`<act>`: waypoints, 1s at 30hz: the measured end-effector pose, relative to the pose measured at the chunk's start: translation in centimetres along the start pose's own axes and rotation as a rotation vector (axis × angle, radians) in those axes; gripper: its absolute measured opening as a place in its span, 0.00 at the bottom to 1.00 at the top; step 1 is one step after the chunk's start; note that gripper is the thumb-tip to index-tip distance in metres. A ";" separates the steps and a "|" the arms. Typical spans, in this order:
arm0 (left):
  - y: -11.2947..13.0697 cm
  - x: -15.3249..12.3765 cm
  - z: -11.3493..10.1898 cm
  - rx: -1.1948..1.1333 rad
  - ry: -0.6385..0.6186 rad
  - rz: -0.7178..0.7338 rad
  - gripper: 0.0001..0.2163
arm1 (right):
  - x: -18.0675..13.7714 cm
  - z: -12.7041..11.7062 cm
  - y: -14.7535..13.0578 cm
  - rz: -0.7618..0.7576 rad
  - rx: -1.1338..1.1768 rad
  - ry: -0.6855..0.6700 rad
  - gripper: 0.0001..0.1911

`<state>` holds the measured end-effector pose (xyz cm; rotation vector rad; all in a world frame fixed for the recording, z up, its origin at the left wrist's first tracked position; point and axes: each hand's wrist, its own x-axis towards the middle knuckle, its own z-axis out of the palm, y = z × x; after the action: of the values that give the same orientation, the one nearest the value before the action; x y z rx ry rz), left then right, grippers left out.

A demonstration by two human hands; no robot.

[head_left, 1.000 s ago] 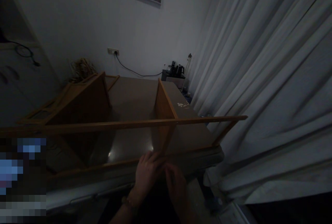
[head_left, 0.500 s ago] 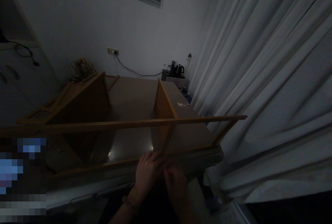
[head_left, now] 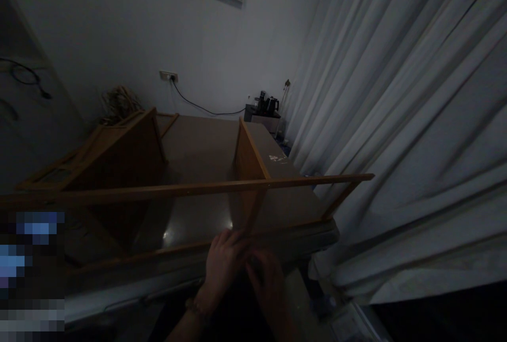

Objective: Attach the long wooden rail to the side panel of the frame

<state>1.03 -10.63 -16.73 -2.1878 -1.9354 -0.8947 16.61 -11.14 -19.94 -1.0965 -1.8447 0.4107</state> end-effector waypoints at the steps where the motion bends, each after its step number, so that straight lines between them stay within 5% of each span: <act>1: 0.0 0.0 0.1 -0.004 0.001 0.000 0.12 | 0.0 -0.2 0.2 -0.037 -0.003 -0.014 0.12; 17: -0.1 -0.2 0.3 0.035 0.017 0.012 0.13 | 1.6 -0.5 0.6 -0.122 -0.052 -0.051 0.12; 30: 0.1 -0.1 0.2 0.007 0.012 -0.005 0.12 | 0.4 1.8 -1.5 0.273 0.213 0.106 0.13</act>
<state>1.21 -10.64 -16.96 -2.1698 -1.9371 -0.8986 14.22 -11.34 -19.65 -1.2003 -1.5249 0.6780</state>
